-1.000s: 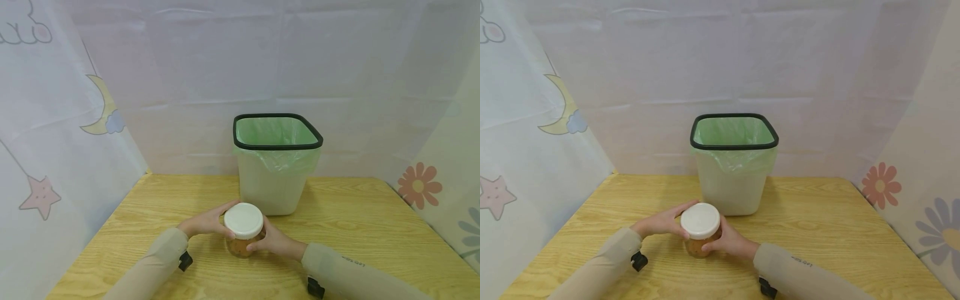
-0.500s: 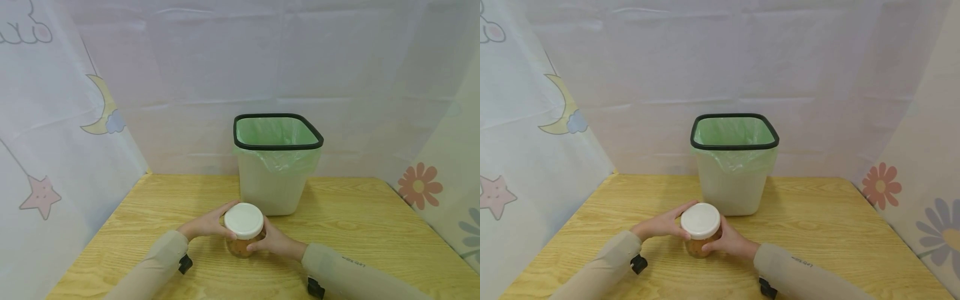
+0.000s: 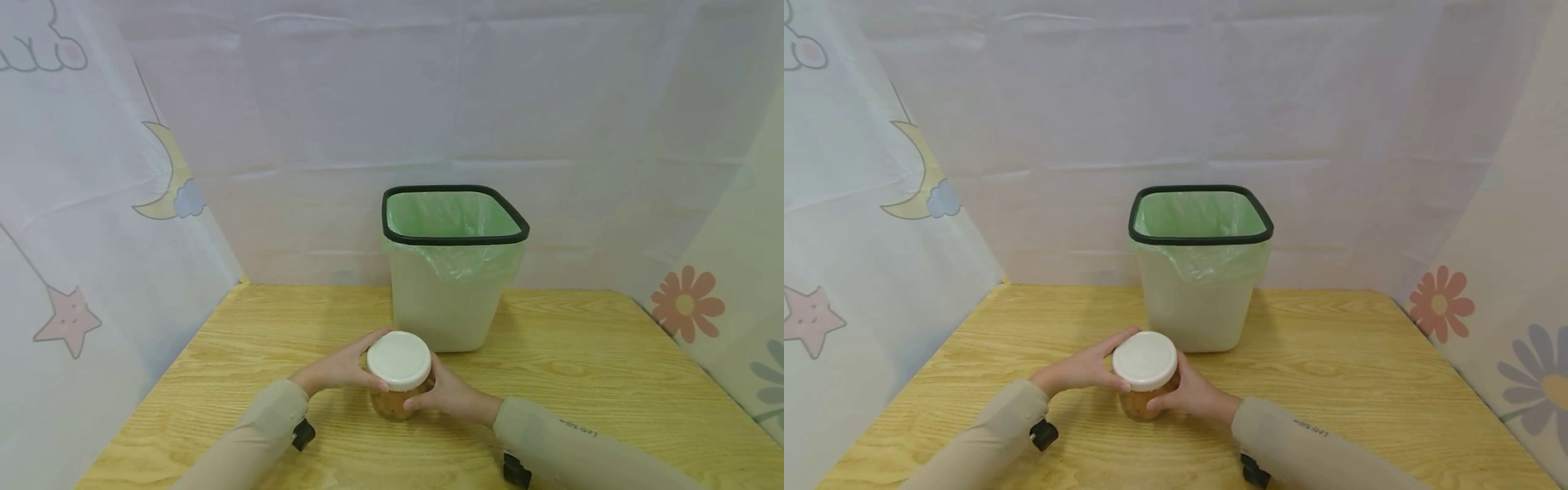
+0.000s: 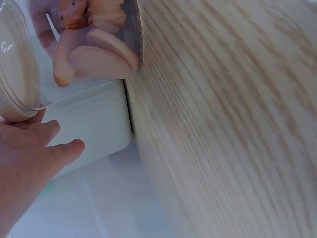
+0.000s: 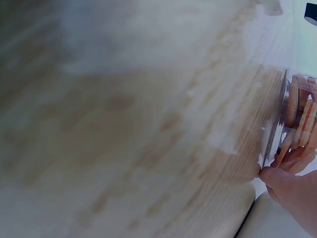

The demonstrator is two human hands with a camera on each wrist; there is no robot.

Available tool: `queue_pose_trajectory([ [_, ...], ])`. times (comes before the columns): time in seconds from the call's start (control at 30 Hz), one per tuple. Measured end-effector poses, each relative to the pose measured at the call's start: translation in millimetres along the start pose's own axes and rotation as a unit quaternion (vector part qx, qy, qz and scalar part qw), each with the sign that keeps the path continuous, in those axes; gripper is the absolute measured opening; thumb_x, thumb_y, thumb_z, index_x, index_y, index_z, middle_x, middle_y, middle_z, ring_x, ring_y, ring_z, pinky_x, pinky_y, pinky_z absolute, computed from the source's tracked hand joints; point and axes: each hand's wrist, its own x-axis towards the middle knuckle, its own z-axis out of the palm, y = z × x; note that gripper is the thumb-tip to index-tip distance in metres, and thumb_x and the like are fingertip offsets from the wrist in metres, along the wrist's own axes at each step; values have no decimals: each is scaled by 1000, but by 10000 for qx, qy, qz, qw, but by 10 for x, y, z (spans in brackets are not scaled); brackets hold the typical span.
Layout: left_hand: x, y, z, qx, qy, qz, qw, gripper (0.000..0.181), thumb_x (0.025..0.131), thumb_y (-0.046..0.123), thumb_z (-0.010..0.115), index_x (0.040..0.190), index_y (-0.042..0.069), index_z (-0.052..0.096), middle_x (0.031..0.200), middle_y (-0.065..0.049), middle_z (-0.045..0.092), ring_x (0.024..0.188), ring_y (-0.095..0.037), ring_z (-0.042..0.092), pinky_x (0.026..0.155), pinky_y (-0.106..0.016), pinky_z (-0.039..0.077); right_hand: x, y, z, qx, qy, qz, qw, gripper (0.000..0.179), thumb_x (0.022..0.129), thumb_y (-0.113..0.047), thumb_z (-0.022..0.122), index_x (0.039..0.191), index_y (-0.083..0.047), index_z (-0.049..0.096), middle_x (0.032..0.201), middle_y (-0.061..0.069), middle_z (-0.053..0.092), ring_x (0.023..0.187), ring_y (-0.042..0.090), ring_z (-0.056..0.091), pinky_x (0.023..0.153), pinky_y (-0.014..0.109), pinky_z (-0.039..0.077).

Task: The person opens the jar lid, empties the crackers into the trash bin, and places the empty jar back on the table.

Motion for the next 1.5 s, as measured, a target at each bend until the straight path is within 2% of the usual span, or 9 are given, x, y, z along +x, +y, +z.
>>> queue_pose_trajectory([
  [0.3,-23,5,35,95,131,-80,9998,107,78,42,81,157,16,13,161,-12,12,145,-35,14,110,-63,19,-5,-5,9,28,-41,-69,10000,102,83,-11,79,153,0,4,155,23,18,142,44,15,110,65,15],
  [0.63,-47,27,72,7,215,-148,9997,107,79,40,81,157,16,13,161,-13,11,145,-36,13,110,-63,19,-11,-7,9,-20,-40,-184,9998,104,83,-13,79,152,1,3,154,25,20,141,44,17,110,63,17],
  [1.2,-65,45,138,27,546,-204,9983,106,79,35,82,157,12,15,161,-15,12,145,-38,12,110,-64,17,-1,-7,1,129,-65,-93,9999,107,81,-19,82,153,-1,5,154,22,20,142,43,17,111,62,16],
  [1.5,-79,60,163,33,605,-143,9981,109,78,41,82,157,9,13,160,-17,11,145,-39,12,109,-64,17,-8,-13,3,64,-45,-73,9999,106,81,-19,81,153,-1,5,154,23,20,142,44,18,110,63,17],
])
